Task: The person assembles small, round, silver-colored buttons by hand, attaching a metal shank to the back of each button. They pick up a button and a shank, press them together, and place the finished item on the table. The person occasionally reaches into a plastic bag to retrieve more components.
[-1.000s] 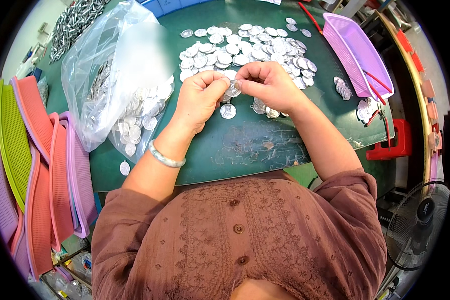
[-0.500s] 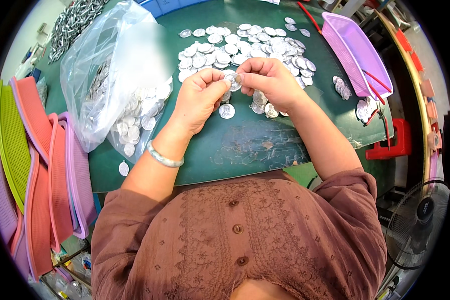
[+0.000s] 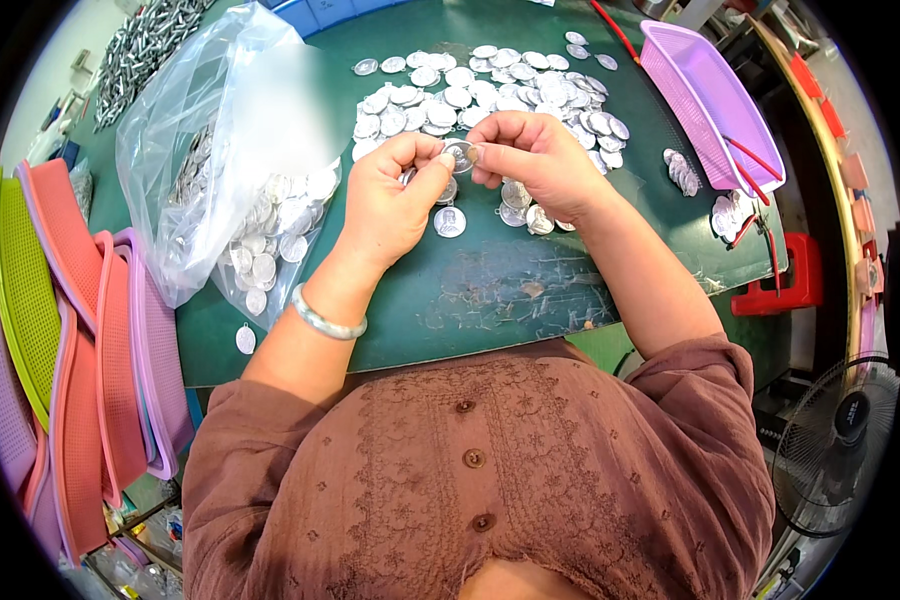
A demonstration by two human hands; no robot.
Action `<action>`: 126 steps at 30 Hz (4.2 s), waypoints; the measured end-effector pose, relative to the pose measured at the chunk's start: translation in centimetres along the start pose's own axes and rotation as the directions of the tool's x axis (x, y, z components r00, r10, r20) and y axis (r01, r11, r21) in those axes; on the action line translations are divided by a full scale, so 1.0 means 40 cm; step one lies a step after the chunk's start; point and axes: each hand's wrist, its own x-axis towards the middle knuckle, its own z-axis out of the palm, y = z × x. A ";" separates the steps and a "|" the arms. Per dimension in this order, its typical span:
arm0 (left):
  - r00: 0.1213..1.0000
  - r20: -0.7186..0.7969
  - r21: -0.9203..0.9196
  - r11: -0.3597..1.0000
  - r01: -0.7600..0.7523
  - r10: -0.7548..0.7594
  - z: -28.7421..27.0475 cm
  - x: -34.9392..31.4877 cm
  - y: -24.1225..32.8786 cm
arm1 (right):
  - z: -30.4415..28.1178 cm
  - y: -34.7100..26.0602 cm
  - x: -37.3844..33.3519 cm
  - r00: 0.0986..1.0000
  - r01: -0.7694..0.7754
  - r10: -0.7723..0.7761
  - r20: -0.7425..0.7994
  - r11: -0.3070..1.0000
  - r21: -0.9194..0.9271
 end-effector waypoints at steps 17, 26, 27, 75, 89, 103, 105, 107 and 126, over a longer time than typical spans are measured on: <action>0.966 -0.093 0.079 0.969 -0.233 0.240 0.001 0.008 -0.018 | 0.011 0.015 0.000 0.982 0.172 -0.181 -0.060 0.976 -0.136; 0.999 -0.025 -0.235 0.972 0.029 -0.036 0.009 0.002 -0.003 | 0.022 0.022 -0.003 0.953 0.209 -0.263 -0.148 0.930 -0.302; 0.998 -0.010 -0.272 0.960 0.062 -0.067 0.010 0.002 -0.001 | 0.024 0.022 -0.005 0.950 0.212 -0.270 -0.155 0.926 -0.313; 0.896 -0.439 0.232 0.971 0.052 0.057 -0.460 0.021 0.208 | 0.052 -0.067 -0.050 0.981 0.195 -0.187 -0.056 0.960 0.200; 0.854 -0.357 -0.638 0.767 0.074 -0.379 -0.496 0.025 0.209 | 0.119 -0.088 -0.103 0.982 0.186 -0.184 -0.034 0.941 0.282; 0.984 -0.045 0.166 0.973 -0.160 0.170 -0.211 -0.170 0.219 | 0.236 -0.061 -0.106 0.966 0.254 -0.246 -0.077 0.961 0.107; 0.995 0.009 0.078 0.992 -0.104 0.103 -0.163 -0.220 0.205 | 0.260 -0.045 -0.105 0.942 0.323 -0.326 -0.074 0.945 -0.048; 0.990 0.032 0.037 0.990 -0.135 0.134 -0.155 -0.243 0.168 | 0.278 -0.034 -0.109 0.884 0.437 -0.466 -0.044 0.855 -0.279; 0.854 -0.506 -0.113 0.971 -0.208 0.124 -0.261 -0.641 0.133 | 0.618 -0.026 -0.162 0.795 0.534 -0.342 0.501 0.786 -0.311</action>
